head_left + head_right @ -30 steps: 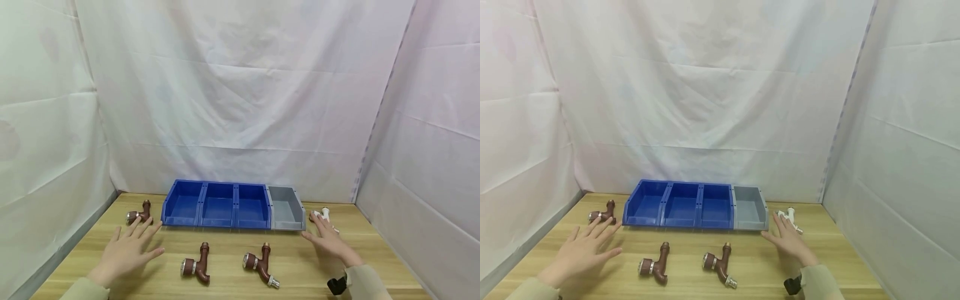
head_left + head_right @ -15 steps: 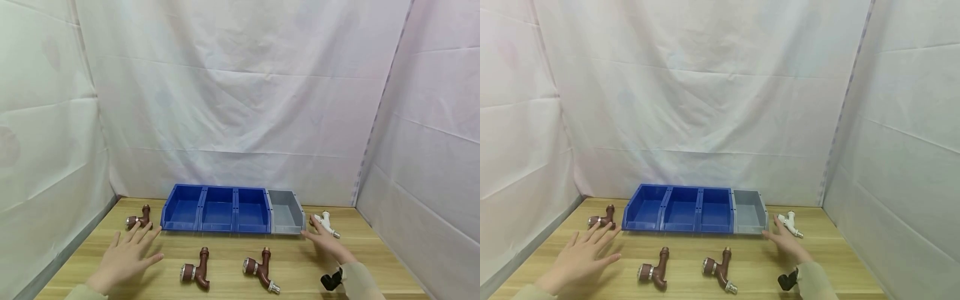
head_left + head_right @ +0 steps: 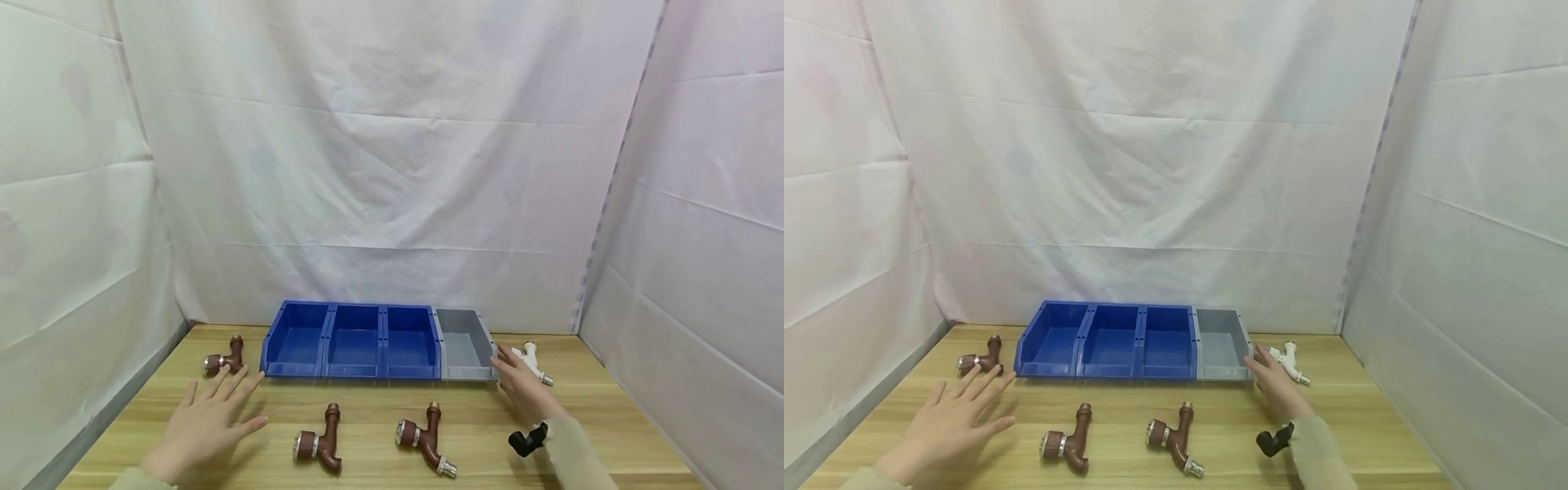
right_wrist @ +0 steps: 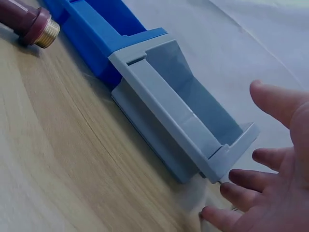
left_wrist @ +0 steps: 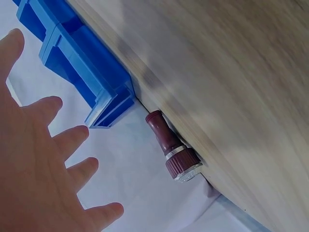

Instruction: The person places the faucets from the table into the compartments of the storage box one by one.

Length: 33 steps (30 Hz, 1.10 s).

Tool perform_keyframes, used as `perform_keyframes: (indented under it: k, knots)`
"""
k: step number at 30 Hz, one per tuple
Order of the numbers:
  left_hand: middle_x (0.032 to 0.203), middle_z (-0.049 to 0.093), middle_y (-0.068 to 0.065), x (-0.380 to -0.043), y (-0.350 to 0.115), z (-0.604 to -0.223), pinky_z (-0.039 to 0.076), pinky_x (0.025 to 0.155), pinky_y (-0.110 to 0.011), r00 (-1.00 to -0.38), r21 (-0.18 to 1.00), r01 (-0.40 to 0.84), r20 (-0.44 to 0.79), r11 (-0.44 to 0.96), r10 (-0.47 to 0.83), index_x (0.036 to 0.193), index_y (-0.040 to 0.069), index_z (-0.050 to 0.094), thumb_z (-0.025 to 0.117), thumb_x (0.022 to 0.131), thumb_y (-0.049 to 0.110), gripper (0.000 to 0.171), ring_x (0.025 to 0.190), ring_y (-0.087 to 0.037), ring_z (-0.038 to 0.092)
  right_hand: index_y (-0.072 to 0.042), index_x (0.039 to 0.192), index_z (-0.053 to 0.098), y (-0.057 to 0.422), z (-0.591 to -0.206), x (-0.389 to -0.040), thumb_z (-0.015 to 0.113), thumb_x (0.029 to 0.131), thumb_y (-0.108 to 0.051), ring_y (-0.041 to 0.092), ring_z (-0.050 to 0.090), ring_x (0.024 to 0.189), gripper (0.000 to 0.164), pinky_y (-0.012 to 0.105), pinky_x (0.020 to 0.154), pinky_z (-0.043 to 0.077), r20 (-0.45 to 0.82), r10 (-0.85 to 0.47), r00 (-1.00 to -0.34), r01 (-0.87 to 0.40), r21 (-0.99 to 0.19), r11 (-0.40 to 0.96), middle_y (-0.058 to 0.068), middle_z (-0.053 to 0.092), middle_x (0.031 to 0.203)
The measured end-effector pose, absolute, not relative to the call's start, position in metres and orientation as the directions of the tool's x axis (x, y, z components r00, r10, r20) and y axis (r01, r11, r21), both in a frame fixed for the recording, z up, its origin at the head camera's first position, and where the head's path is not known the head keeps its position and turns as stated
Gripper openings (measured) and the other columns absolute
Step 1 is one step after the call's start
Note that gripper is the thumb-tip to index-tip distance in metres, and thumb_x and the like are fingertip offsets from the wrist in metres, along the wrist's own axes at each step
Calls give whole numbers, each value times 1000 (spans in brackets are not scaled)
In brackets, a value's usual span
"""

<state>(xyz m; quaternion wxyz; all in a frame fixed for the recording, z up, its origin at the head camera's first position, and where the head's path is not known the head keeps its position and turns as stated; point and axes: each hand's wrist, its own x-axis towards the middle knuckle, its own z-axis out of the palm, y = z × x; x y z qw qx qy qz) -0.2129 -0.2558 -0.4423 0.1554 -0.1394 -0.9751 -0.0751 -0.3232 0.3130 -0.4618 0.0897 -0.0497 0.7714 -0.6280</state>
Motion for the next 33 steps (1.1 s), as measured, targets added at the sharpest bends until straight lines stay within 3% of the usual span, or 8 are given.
perform_keyframes:
  k: [8, 14, 20, 27, 30, 33]
  knots:
    - [152, 37, -11, -216, -256, -442, 8, 104, -72, -911, 99, 295, 329, 950, 249, 147, 24, 43, 57, 85, 66, 76, 139, -42, 27, -3, 155, -1, 309, -476, -340, 44, 105, -21, 29, 2, 146, 70, 41, 116, 10, -31, -132, -991, 43, -996, -82, 18, -6, 160]
    - [151, 38, -11, -216, -256, -442, 8, 104, -72, -913, 93, 289, 327, 953, 244, 147, 23, 44, 57, 85, 66, 77, 139, -43, 27, -3, 155, 0, 303, -477, -343, 42, 105, -17, 24, 1, 146, 67, 38, 116, 8, -15, -107, -994, 26, -994, -102, 12, -7, 161]
    - [152, 37, -12, -216, -254, -444, 7, 105, -71, -914, 100, 294, 321, 950, 249, 147, 22, 44, 56, 86, 66, 76, 139, -43, 27, -2, 155, 5, 304, -480, -344, 38, 105, -9, 24, 9, 145, 60, 40, 116, 12, 11, -92, -996, 6, -983, -183, 11, 0, 161]
    - [152, 38, -11, -213, -257, -448, 9, 105, -71, -913, 92, 289, 325, 953, 245, 146, 23, 45, 58, 85, 66, 76, 138, -42, 28, -4, 155, 8, 303, -486, -342, 37, 106, -12, 23, 12, 144, 59, 25, 107, 30, -8, -123, -992, 32, -981, -194, 9, 4, 161]
    - [153, 36, -10, -214, -256, -448, 9, 105, -71, -910, 91, 295, 329, 951, 251, 147, 24, 44, 57, 85, 66, 76, 139, -41, 28, -3, 155, 7, 302, -489, -342, 39, 105, -13, 24, 10, 145, 61, 29, 109, 27, -17, -102, -995, 37, -979, -201, 10, 4, 161]
    - [153, 35, -10, -215, -255, -447, 9, 104, -71, -908, 87, 301, 329, 950, 258, 148, 25, 43, 58, 84, 67, 78, 139, -41, 27, -2, 155, 5, 302, -491, -341, 40, 105, -14, 25, 7, 145, 63, 38, 115, 15, -15, -87, -996, 33, -977, -211, 11, 1, 161]
